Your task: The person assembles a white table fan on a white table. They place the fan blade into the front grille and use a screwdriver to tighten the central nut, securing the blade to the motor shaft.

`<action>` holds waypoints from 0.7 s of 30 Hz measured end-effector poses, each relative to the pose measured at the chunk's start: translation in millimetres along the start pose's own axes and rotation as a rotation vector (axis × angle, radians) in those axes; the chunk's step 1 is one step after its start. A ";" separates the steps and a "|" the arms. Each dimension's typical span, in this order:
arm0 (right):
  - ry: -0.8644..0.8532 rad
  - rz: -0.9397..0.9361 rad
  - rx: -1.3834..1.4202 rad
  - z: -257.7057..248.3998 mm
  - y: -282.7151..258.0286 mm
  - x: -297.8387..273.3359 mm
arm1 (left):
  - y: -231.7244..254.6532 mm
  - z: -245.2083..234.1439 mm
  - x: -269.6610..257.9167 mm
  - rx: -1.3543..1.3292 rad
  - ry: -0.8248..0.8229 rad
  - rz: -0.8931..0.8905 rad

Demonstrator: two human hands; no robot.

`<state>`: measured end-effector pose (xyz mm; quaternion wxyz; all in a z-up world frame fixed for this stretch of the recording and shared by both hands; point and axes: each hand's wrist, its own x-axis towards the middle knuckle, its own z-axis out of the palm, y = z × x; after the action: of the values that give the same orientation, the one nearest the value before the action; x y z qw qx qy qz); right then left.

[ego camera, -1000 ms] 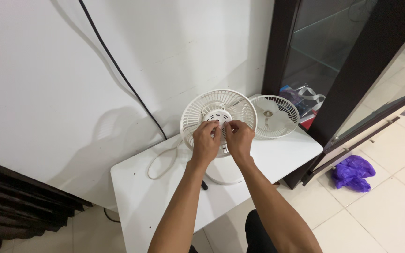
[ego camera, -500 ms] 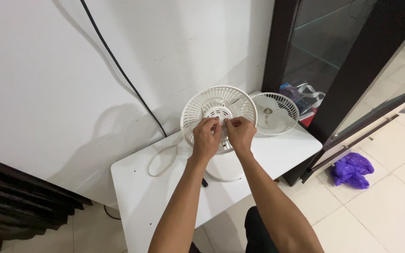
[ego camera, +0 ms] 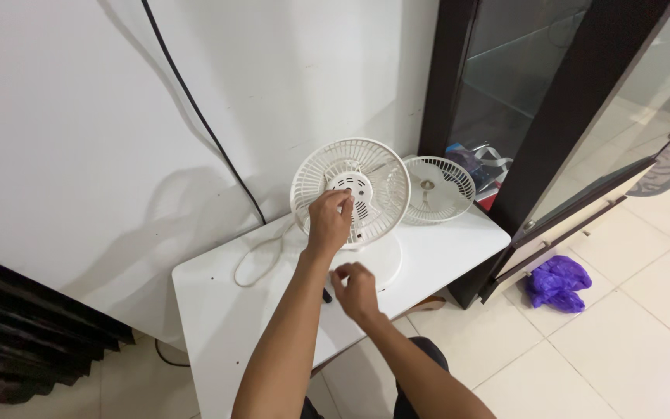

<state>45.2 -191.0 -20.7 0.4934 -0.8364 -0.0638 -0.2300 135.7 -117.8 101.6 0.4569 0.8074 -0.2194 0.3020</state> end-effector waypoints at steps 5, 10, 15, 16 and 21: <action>-0.150 0.140 -0.104 18.2 12.2 -34.5 | 2.0 -9.6 -5.0 0.031 -0.012 0.061; -0.225 0.160 -0.197 27.1 9.6 -43.6 | 1.2 -40.4 -24.8 0.000 0.055 -0.030; -0.212 0.177 -0.245 33.3 8.5 -46.9 | -15.4 -78.2 -70.4 0.026 0.159 -0.169; -0.213 0.178 -0.250 34.1 8.9 -46.5 | -21.5 -83.2 -80.7 0.032 0.180 -0.204; -0.244 0.162 -0.307 40.5 11.8 -50.9 | -57.7 -94.6 -143.6 0.087 0.184 -0.431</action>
<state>17.1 -156.3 -69.4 0.3659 -0.9257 -0.0198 -0.0934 41.3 3.7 5.7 0.4936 0.8236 0.0138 0.2791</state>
